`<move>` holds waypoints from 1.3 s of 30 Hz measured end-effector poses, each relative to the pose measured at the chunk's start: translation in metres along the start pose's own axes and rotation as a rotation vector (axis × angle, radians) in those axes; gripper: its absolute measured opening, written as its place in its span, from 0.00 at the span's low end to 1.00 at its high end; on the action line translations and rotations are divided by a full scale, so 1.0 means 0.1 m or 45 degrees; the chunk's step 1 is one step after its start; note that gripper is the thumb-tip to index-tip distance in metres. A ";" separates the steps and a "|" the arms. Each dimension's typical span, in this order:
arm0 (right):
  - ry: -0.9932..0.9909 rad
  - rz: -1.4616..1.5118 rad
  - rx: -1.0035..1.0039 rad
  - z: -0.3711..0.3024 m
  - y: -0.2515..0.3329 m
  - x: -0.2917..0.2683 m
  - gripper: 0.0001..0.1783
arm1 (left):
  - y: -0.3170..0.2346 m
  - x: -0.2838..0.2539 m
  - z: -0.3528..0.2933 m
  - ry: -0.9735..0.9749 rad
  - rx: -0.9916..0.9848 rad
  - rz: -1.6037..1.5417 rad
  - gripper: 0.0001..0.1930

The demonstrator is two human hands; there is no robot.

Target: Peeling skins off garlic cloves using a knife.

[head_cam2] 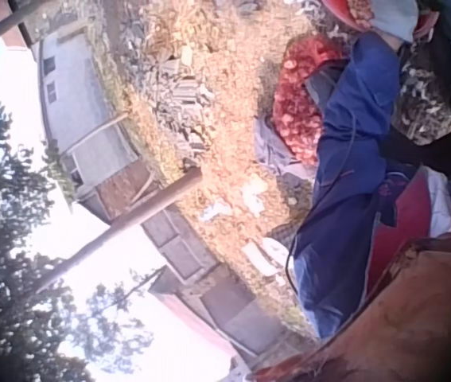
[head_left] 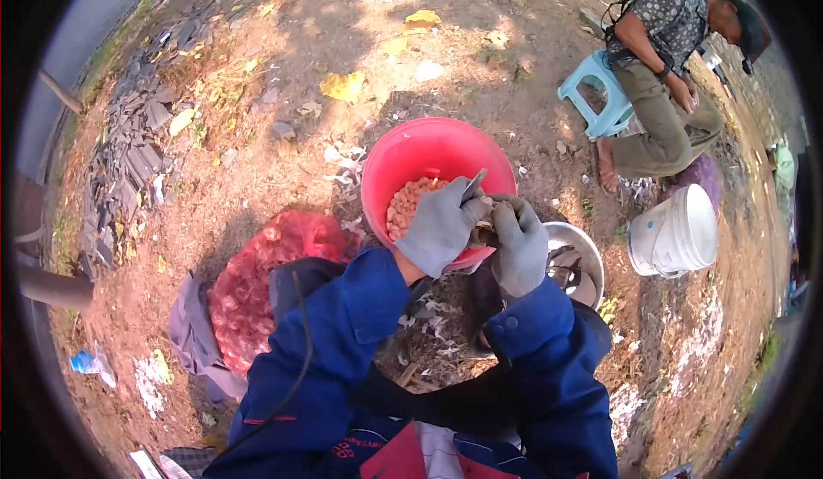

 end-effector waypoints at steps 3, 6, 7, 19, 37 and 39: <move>-0.047 0.125 0.125 -0.08 0.11 0.07 0.15 | 0.12 0.01 0.05 0.096 -0.047 -0.142 0.10; -0.088 0.069 0.085 -0.09 0.11 0.06 0.14 | 0.14 -0.03 0.10 0.090 -0.002 -0.356 0.11; -0.068 -0.028 0.009 -0.09 0.14 0.06 0.14 | 0.13 -0.04 0.10 0.092 -0.002 -0.357 0.11; -0.086 -0.217 -0.152 -0.10 0.12 -0.02 0.14 | 0.12 0.02 -0.04 0.307 -0.756 -0.738 0.17; -0.221 -0.126 -0.032 -0.03 0.05 -0.11 0.14 | -0.01 0.03 -0.05 0.017 0.067 -0.034 0.10; -0.175 -0.254 -0.134 -0.05 0.09 -0.10 0.14 | -0.01 0.03 -0.05 0.053 0.026 -0.032 0.11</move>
Point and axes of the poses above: each hand's wrist, its own z-axis towards the middle knuckle, its own x-axis out of the palm, y = z × x, the point moved 5 cm from there along z, towards the middle knuckle, and after that the axes turned 5 degrees about -y, right-handed, at the moved point
